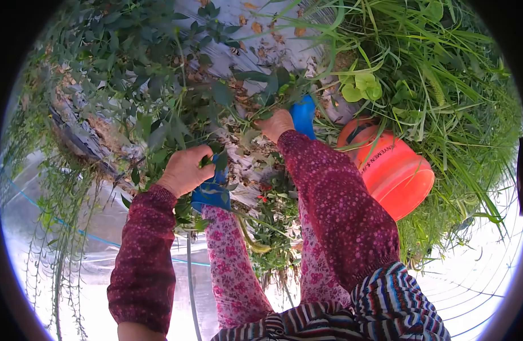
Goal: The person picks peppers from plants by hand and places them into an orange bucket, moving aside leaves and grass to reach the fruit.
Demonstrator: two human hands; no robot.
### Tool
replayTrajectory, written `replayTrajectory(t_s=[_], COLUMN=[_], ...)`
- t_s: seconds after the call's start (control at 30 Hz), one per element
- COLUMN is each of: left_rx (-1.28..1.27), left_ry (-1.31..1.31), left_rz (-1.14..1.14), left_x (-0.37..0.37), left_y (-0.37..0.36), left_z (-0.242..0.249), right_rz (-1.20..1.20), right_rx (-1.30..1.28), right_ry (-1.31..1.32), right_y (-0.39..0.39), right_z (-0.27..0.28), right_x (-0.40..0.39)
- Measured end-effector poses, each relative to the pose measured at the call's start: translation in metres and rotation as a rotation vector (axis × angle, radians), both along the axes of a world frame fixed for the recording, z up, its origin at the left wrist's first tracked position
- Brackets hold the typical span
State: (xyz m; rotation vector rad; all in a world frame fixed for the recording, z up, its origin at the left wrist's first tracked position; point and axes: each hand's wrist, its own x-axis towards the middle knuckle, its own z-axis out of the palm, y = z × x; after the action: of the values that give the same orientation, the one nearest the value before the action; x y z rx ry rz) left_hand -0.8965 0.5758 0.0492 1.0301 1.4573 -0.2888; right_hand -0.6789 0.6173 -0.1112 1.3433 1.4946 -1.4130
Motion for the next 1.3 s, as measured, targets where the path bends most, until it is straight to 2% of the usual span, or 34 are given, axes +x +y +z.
replayTrajectory(t_s=[0.03,0.07,0.13,0.17,0.2,0.23,0.27,0.33,0.37,0.4,0.47,0.5,0.53,0.6,0.73,0.8,0.83,0.9,0.97,1.0,1.07,1.13,1.23,1.3], left_rx=[0.0,0.002,0.09,0.198,0.307,0.453,0.449,0.487,0.583,0.587,0.567,0.461,0.46,0.735,0.638,0.566,0.555,0.543,0.293,0.29,0.082,0.13,0.211,0.253], left_ry=[0.024,0.048,0.041,-0.015,-0.068,-0.052,-0.046,0.143,0.171,0.155,0.284,0.272,0.266,0.226,-0.05,-0.034,-0.019,0.01,-0.085,-0.061,-0.073,-0.049,-0.007,0.056], left_rz=[-0.015,-0.029,0.0,0.093,0.187,0.103,0.105,-0.16,-0.238,-0.234,-0.294,-0.334,-0.336,-0.218,0.028,0.083,0.037,-0.014,-0.345,-0.349,-0.442,-0.424,-0.405,-0.421], left_x=[0.006,0.009,0.015,0.022,0.03,0.036,0.039,0.05,0.053,0.056,0.061,0.062,0.067,0.075,0.106,0.115,0.118,0.123,0.129,0.129,0.127,0.129,0.135,0.134], left_y=[0.005,0.009,-0.002,-0.002,0.002,0.006,0.007,0.007,0.008,0.01,0.012,0.013,0.012,0.011,0.019,0.027,0.032,0.046,0.056,0.061,0.07,0.064,0.054,0.053], left_z=[0.003,0.004,-0.006,-0.008,-0.007,-0.004,-0.003,-0.006,-0.004,-0.003,0.008,0.014,0.019,0.029,0.04,0.016,-0.003,-0.027,-0.038,-0.037,-0.035,-0.036,-0.045,-0.051], right_rz=[-0.253,-0.251,-0.478,-0.551,-0.515,-0.479,-0.477,-0.492,-0.447,-0.446,-0.412,-0.488,-0.49,-0.395,-0.498,-0.428,-0.429,-0.55,-0.499,-0.441,-0.476,-0.508,-0.297,-0.366], right_rx=[0.175,0.172,-0.062,-0.139,-0.012,0.112,0.106,0.21,0.245,0.251,0.248,0.286,0.285,0.181,0.121,0.133,0.134,0.273,0.3,0.336,0.337,0.331,0.438,0.429], right_ry=[0.156,0.159,0.101,0.081,0.157,0.23,0.234,0.302,0.26,0.243,0.211,0.292,0.287,0.171,0.16,0.187,0.191,0.369,0.366,0.353,0.361,0.359,0.326,0.376], right_y=[0.0,-0.007,-0.017,-0.022,-0.026,-0.033,-0.034,-0.026,-0.023,-0.021,-0.02,-0.022,-0.021,-0.015,-0.017,-0.022,-0.023,-0.024,-0.02,-0.017,-0.017,-0.016,-0.006,-0.001], right_z=[0.022,0.029,0.041,0.048,0.056,0.063,0.072,0.094,0.102,0.106,0.111,0.113,0.114,0.117,0.123,0.118,0.116,0.114,0.116,0.115,0.113,0.115,0.126,0.144], right_x=[0.007,0.015,0.03,0.038,0.046,0.049,0.048,0.056,0.06,0.063,0.068,0.07,0.071,0.07,0.07,0.068,0.07,0.069,0.074,0.079,0.086,0.09,0.09,0.092])
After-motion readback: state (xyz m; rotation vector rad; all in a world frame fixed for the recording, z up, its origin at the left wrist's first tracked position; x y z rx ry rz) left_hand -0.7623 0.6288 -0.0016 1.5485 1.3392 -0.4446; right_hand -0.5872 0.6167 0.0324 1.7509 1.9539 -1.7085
